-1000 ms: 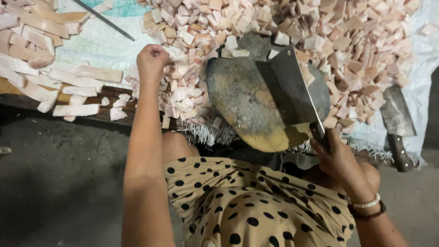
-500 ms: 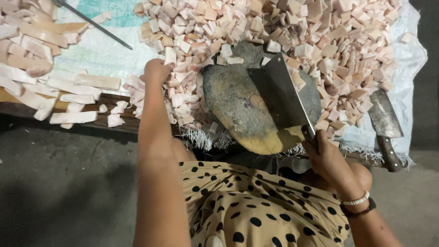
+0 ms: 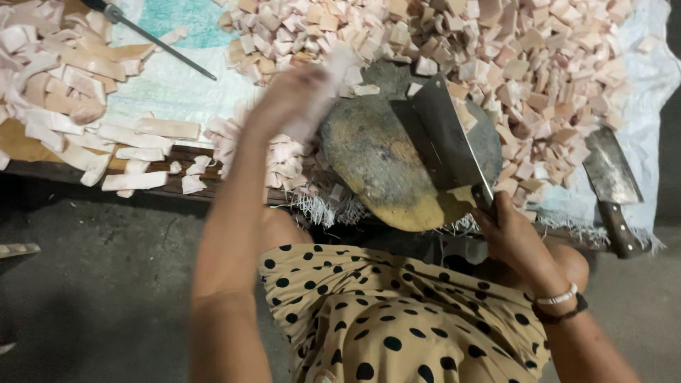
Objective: The person is cutting pieces of animal fat and skin into small cubes using a large cleaver on a wooden cutting board.
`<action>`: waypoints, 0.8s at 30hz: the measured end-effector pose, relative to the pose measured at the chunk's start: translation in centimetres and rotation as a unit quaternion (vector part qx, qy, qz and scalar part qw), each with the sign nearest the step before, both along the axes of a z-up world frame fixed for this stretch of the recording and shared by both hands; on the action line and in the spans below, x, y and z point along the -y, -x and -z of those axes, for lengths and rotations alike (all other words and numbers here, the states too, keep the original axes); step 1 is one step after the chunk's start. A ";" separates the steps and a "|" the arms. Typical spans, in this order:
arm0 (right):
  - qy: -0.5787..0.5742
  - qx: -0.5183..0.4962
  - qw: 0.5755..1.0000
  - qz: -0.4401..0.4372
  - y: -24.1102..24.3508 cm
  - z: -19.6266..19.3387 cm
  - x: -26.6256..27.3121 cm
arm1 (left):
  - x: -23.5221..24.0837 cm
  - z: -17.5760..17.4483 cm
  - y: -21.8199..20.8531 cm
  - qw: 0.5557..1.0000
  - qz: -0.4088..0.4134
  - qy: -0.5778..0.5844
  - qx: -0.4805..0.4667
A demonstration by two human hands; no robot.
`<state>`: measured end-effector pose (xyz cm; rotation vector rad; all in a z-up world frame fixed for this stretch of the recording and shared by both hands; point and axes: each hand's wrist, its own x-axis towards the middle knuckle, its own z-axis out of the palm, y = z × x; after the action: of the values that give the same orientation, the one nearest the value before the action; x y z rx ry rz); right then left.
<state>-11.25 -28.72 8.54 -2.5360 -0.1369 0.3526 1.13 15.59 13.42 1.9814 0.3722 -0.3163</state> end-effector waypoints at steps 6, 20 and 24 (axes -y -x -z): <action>0.000 0.024 1.000 -0.013 0.3 -0.4 -0.3 | 14.8 5.9 2.1 0.984 0.173 0.008 -0.051; -0.027 0.148 0.988 0.016 3.1 -8.0 -2.3 | 13.2 10.5 9.1 0.898 0.159 -0.344 0.225; 0.159 0.081 0.984 0.029 3.7 -3.7 -1.3 | 13.5 9.6 9.8 0.913 0.106 -0.324 0.226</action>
<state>-14.98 -27.45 12.24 -2.8776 -0.0733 0.1524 -8.67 2.11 3.79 2.6709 -0.0578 0.1684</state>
